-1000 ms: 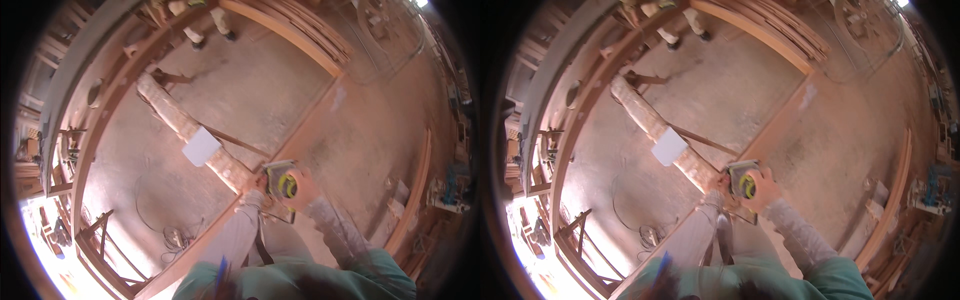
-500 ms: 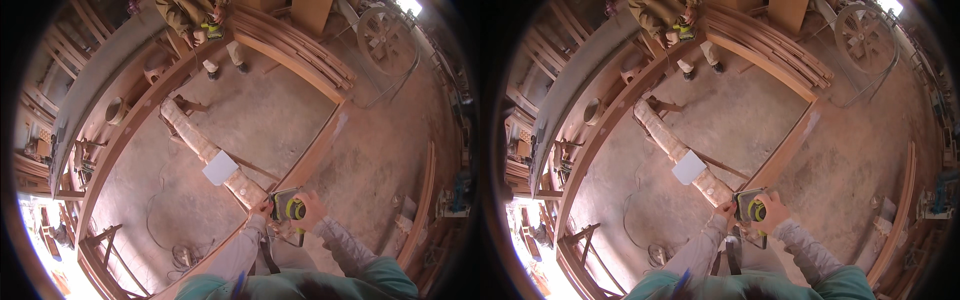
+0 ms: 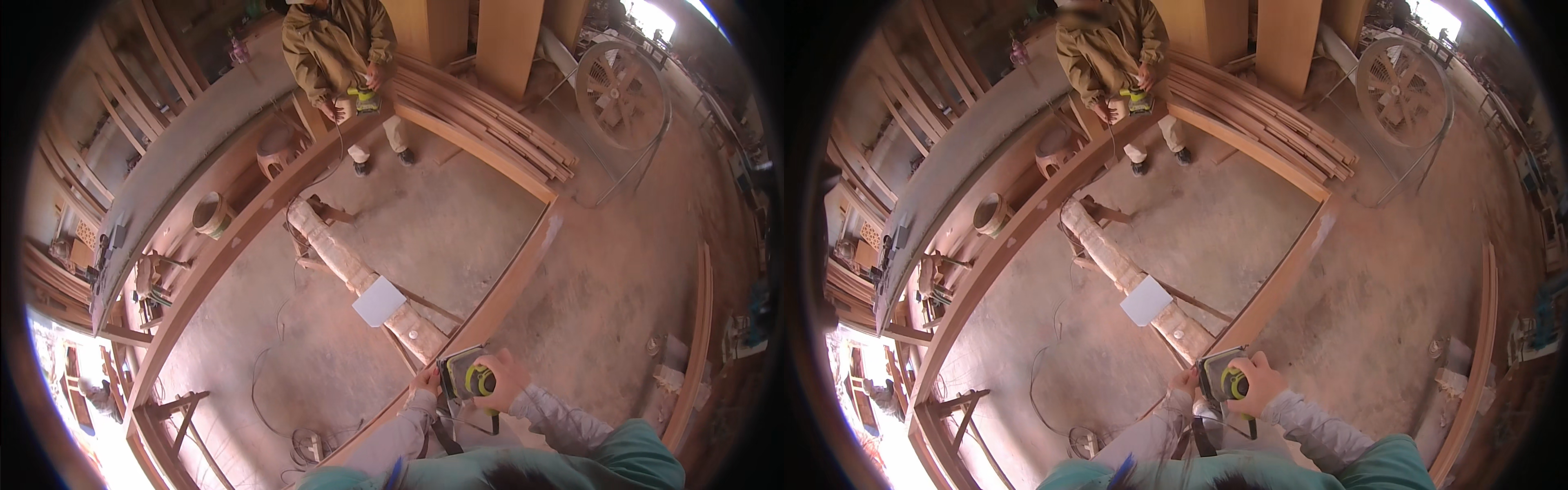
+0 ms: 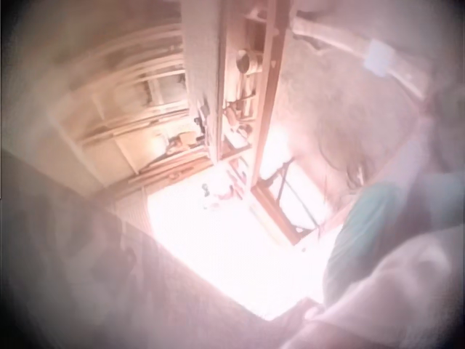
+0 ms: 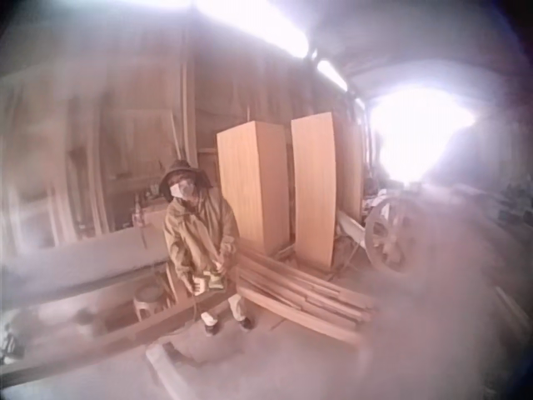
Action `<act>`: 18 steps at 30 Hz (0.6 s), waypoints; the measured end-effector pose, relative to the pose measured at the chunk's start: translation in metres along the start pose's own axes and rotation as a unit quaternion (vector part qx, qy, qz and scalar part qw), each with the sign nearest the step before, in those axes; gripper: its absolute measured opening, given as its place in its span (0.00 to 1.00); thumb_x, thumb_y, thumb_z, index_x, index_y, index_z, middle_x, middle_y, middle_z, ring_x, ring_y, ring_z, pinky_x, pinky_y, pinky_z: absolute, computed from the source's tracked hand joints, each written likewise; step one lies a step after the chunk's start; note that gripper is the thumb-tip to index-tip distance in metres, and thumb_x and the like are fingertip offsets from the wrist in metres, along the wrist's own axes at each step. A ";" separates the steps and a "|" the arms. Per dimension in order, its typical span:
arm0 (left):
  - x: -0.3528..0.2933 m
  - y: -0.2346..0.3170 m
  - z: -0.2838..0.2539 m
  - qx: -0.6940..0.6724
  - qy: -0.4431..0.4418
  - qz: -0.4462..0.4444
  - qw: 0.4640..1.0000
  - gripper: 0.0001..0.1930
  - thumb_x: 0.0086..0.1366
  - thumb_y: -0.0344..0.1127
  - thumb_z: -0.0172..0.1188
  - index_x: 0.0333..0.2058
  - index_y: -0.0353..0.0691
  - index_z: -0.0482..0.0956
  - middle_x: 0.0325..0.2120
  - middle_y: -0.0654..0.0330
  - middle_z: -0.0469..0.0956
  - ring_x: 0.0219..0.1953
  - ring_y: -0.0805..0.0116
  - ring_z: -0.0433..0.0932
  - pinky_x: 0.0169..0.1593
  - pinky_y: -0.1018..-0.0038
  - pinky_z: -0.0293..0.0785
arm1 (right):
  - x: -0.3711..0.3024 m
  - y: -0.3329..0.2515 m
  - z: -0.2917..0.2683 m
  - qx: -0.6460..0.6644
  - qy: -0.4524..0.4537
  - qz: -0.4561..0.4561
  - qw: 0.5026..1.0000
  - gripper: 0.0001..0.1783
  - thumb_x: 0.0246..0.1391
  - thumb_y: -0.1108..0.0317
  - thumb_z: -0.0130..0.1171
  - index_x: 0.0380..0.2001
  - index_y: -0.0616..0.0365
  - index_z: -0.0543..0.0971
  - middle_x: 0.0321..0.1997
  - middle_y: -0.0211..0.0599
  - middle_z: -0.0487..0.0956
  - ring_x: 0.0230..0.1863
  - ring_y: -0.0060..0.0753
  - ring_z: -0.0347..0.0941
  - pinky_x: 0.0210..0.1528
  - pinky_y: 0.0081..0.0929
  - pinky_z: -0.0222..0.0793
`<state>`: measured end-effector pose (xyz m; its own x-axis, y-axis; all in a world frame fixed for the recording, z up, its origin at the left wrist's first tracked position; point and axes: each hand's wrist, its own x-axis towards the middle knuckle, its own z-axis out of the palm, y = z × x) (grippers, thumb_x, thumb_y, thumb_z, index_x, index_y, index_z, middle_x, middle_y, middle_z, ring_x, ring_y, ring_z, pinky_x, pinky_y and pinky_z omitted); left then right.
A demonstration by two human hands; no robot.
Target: The person uses a handheld electric sander to smooth a long wooden plank resting on a workbench. They move the sander along the plank's length, then flip the plank to sand the opposite side. The person also uses a sanding block to finish the edges.
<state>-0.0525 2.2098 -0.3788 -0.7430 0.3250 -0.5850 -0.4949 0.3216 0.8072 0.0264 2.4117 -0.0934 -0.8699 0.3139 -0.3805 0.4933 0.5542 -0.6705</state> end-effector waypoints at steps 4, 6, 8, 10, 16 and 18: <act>-0.024 0.031 -0.005 0.140 0.105 -0.025 0.984 0.11 0.63 0.43 0.63 0.36 0.44 0.86 0.26 0.54 0.84 0.32 0.64 0.83 0.39 0.68 0.76 | -0.020 -0.016 0.003 -0.002 -0.006 0.000 1.000 0.39 0.30 0.56 0.74 0.51 0.43 0.72 0.45 0.46 0.69 0.46 0.54 0.71 0.49 0.42 0.72; -0.037 0.053 -0.022 0.186 0.143 0.058 0.970 0.09 0.64 0.41 0.62 0.36 0.43 0.86 0.28 0.52 0.84 0.33 0.61 0.83 0.38 0.67 0.77 | -0.031 -0.019 0.018 0.015 -0.001 -0.008 1.000 0.39 0.31 0.56 0.74 0.51 0.44 0.71 0.45 0.46 0.69 0.46 0.54 0.71 0.49 0.41 0.72; -0.037 0.060 -0.048 0.209 0.196 0.119 0.951 0.08 0.65 0.39 0.60 0.36 0.43 0.85 0.29 0.51 0.83 0.31 0.60 0.83 0.36 0.66 0.77 | -0.038 -0.023 0.026 0.022 0.016 -0.064 0.998 0.38 0.31 0.56 0.74 0.51 0.45 0.71 0.45 0.47 0.69 0.46 0.54 0.70 0.49 0.41 0.71; -0.039 0.059 -0.072 0.208 0.211 0.144 0.944 0.08 0.66 0.37 0.59 0.37 0.41 0.83 0.28 0.53 0.83 0.29 0.62 0.81 0.34 0.66 0.76 | -0.050 -0.023 0.032 0.025 0.023 -0.073 0.997 0.38 0.31 0.57 0.74 0.51 0.45 0.71 0.44 0.47 0.68 0.45 0.54 0.70 0.48 0.41 0.72; -0.054 0.047 -0.180 0.015 0.202 0.067 0.977 0.14 0.69 0.43 0.59 0.43 0.39 0.81 0.24 0.68 0.78 0.27 0.75 0.73 0.31 0.75 0.71 | -0.066 -0.023 0.035 0.006 0.038 -0.018 0.999 0.37 0.32 0.58 0.71 0.51 0.44 0.70 0.48 0.46 0.67 0.43 0.57 0.73 0.44 0.45 0.74; -0.062 0.024 -0.208 -0.066 0.224 0.000 0.972 0.15 0.69 0.45 0.58 0.45 0.41 0.80 0.24 0.69 0.77 0.25 0.78 0.71 0.28 0.78 0.68 | -0.067 -0.015 0.035 0.000 0.045 -0.013 0.999 0.37 0.33 0.58 0.70 0.51 0.44 0.69 0.50 0.47 0.67 0.43 0.58 0.73 0.44 0.45 0.74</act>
<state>-0.1118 2.0123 -0.3064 -0.8497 -0.1051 -0.5167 -0.5271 0.1952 0.8271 0.0768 2.3556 -0.0797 -0.8787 0.3674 -0.3048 0.4709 0.5624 -0.6797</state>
